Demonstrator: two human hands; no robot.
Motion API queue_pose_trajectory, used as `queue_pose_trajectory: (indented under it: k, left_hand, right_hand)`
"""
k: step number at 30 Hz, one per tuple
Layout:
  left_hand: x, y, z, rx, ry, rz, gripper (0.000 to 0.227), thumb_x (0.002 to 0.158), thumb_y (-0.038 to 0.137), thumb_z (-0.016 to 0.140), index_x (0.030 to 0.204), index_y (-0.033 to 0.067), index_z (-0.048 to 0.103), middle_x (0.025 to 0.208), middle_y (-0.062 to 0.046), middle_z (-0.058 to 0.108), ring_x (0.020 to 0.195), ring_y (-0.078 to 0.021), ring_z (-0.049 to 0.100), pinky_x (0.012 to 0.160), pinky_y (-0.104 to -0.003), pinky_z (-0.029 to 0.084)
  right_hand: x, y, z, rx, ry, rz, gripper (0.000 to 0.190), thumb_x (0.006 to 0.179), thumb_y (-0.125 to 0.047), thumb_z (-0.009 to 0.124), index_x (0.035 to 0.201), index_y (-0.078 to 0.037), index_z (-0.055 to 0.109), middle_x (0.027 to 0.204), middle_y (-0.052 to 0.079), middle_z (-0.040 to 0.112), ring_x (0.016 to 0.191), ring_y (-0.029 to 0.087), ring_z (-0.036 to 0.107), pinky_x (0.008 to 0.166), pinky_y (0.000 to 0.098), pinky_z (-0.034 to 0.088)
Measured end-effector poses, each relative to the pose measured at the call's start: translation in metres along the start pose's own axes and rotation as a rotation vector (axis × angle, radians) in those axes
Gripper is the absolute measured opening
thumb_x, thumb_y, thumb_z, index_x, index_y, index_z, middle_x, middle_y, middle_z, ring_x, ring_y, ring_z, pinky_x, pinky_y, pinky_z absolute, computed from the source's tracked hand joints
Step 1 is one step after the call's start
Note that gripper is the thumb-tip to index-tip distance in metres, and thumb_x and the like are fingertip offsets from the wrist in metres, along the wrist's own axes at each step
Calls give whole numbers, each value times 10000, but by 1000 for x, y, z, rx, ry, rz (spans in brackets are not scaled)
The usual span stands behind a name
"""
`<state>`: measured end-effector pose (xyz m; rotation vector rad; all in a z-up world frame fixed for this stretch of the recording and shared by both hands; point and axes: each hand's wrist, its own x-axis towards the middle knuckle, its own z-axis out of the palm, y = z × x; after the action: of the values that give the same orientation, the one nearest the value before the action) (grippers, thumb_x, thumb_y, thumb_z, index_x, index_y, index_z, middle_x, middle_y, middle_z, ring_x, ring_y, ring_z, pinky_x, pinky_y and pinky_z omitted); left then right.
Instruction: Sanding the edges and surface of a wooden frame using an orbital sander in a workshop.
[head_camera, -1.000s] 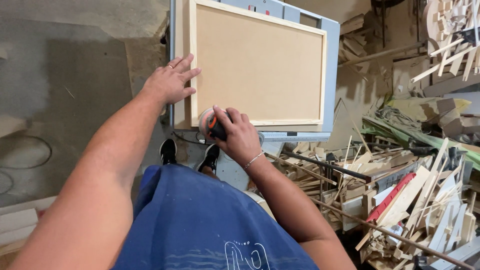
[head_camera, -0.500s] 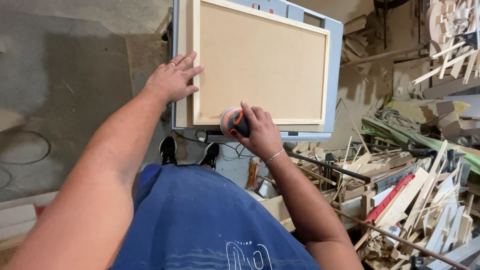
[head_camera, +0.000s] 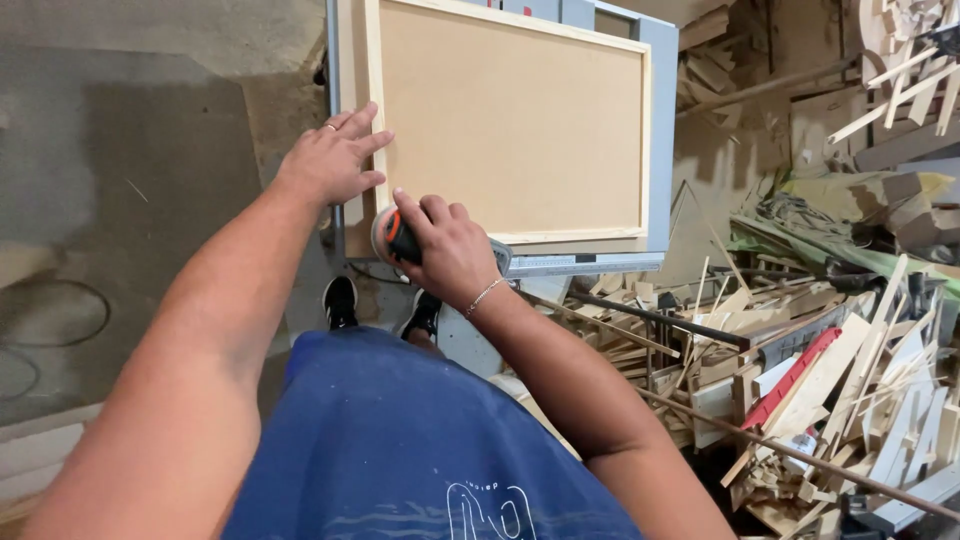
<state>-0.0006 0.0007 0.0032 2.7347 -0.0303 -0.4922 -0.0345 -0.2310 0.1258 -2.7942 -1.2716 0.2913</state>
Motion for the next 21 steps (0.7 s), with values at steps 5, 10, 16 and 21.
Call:
queue_pose_trajectory:
  k: [5,10,16,21]
  left_hand:
    - [8,-6,4,-19,10,-7,589,974,592,524,1540,452,438,1736,66,214,1532,-274,326,1160,-493,439]
    - [13,-13,-3,-10,71,34,487,1021,475,517,1505,429,512,1705,44,321,1468,-322,433,1133,-493,464]
    - [1,2,-39,-100,-77,29,584,1045,261,433,1616,206,325,1729,22,203,1507,-285,333,1209,-469,273]
    - [-1,3,-37,-153,-52,32,567,1056,258,426,1612,193,341,1723,26,215,1488,-304,349,1199,-454,305]
  right_hand:
    - [12,-7,0,5,17,14,952,736,-438,827,1552,-233,379,1191,49,537,1013,324,630,751,481,643]
    - [30,-6,0,1,38,32,954,747,-434,825,1559,-243,362,1185,55,538,1014,326,633,748,485,647]
    - [33,-12,-10,30,55,-74,789,851,-453,758,1517,-210,413,1144,111,575,892,372,589,614,511,551]
    - [32,-14,-12,29,77,-95,714,889,-447,729,1496,-211,437,1120,108,583,872,369,587,585,503,542]
